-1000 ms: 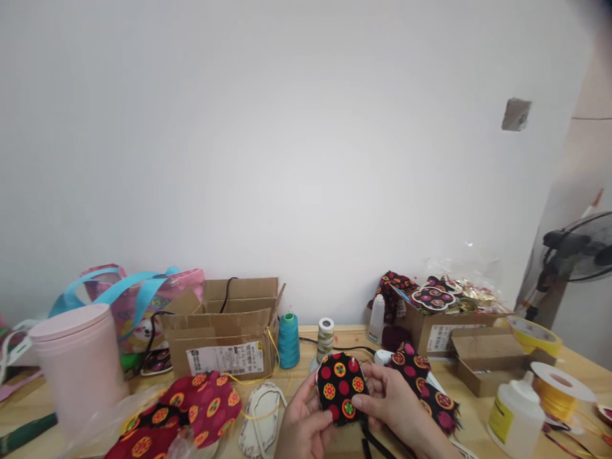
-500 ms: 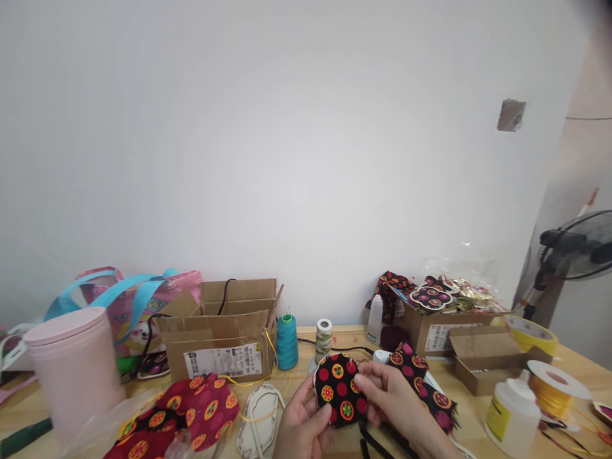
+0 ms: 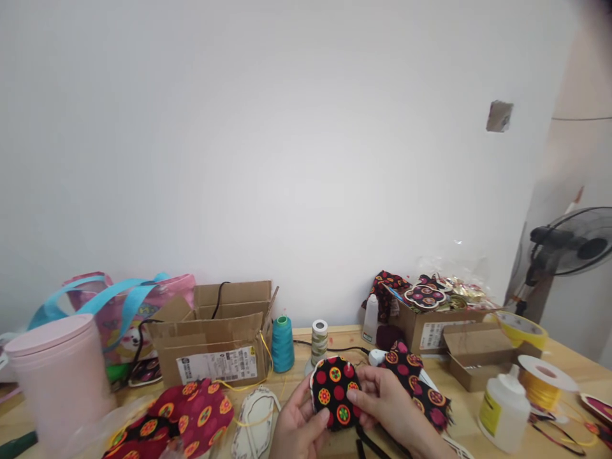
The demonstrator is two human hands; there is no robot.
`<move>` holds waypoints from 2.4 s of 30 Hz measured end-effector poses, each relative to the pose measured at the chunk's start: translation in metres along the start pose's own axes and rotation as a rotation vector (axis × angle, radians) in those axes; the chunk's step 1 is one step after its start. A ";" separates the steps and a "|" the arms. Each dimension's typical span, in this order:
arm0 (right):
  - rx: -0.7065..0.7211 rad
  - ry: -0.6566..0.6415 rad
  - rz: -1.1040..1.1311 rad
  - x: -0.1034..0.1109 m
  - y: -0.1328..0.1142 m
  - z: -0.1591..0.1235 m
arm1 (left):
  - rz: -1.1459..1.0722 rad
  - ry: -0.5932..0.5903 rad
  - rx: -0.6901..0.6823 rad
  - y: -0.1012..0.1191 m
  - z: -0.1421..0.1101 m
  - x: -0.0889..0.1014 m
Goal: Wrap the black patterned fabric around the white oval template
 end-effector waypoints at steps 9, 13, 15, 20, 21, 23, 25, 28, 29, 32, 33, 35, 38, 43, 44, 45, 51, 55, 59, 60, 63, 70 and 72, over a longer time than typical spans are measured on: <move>0.045 0.013 -0.004 0.004 -0.003 0.002 | -0.072 0.002 -0.040 -0.005 0.003 0.005; 0.047 0.015 -0.008 0.005 -0.003 0.002 | -0.096 -0.025 -0.032 -0.004 0.003 0.003; 0.041 0.027 -0.006 0.006 -0.002 0.002 | -0.115 -0.044 -0.029 -0.004 0.003 0.003; 0.043 0.036 -0.004 0.007 -0.003 0.002 | -0.098 -0.072 -0.001 -0.006 0.004 0.003; 0.047 0.032 -0.006 0.007 -0.003 0.002 | -0.081 -0.066 0.004 -0.007 0.004 0.003; 0.052 0.027 -0.006 0.007 -0.003 0.002 | -0.064 -0.052 0.013 -0.008 0.005 0.004; 0.056 0.027 0.004 0.008 -0.003 0.003 | -0.077 -0.048 0.031 -0.007 0.004 0.003; 0.063 0.031 0.011 0.009 -0.004 0.003 | -0.106 -0.044 0.098 -0.004 -0.001 -0.003; 0.065 0.031 0.006 0.009 -0.004 0.002 | -0.105 -0.031 0.129 -0.003 -0.003 -0.004; 0.043 0.026 -0.031 0.006 -0.005 0.000 | -0.045 0.035 0.155 0.000 -0.006 -0.005; 0.026 0.026 -0.049 0.004 -0.004 0.000 | -0.016 0.057 0.137 0.002 -0.006 -0.003; 0.003 0.036 -0.080 0.003 -0.002 0.001 | 0.026 0.084 0.075 0.005 -0.004 0.000; 0.039 0.102 -0.114 0.009 0.000 0.005 | 0.051 0.101 0.025 0.006 0.001 0.006; 0.221 0.276 -0.256 0.024 -0.006 0.002 | 0.072 0.110 0.030 0.005 0.005 0.013; 0.253 0.296 -0.290 0.025 -0.008 -0.001 | 0.069 0.110 0.033 0.005 0.005 0.014; 0.272 0.305 -0.310 0.024 -0.010 -0.002 | 0.067 0.109 0.037 0.005 0.005 0.014; 0.156 0.152 -0.102 0.011 -0.001 0.003 | 0.109 0.094 0.064 0.000 0.003 0.012; 0.128 0.123 -0.064 0.009 0.005 0.008 | 0.157 0.053 0.052 -0.001 0.006 0.013; 0.244 0.155 -0.041 0.013 -0.006 0.003 | 0.432 0.018 -0.119 0.015 0.010 0.016; 0.322 0.180 -0.072 0.014 -0.012 -0.001 | 0.540 0.019 -0.200 0.021 0.010 0.017; 0.716 0.305 -0.366 0.013 -0.034 -0.019 | 0.796 0.055 -0.438 0.037 0.008 0.018; 1.155 0.463 -0.789 0.000 -0.046 -0.046 | 0.818 0.150 -0.712 0.041 0.000 0.022; 1.144 0.442 -0.774 -0.001 -0.045 -0.045 | 0.768 0.186 -0.733 0.041 -0.002 0.021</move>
Point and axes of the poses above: each hand's wrist, its own z-axis towards the middle knuckle, its own x-axis out of the back of the hand, y = z × x, the point moved 5 cm from there along z, towards the middle knuckle, and after that the axes turned 6 degrees about -x, right-handed, at the moved point
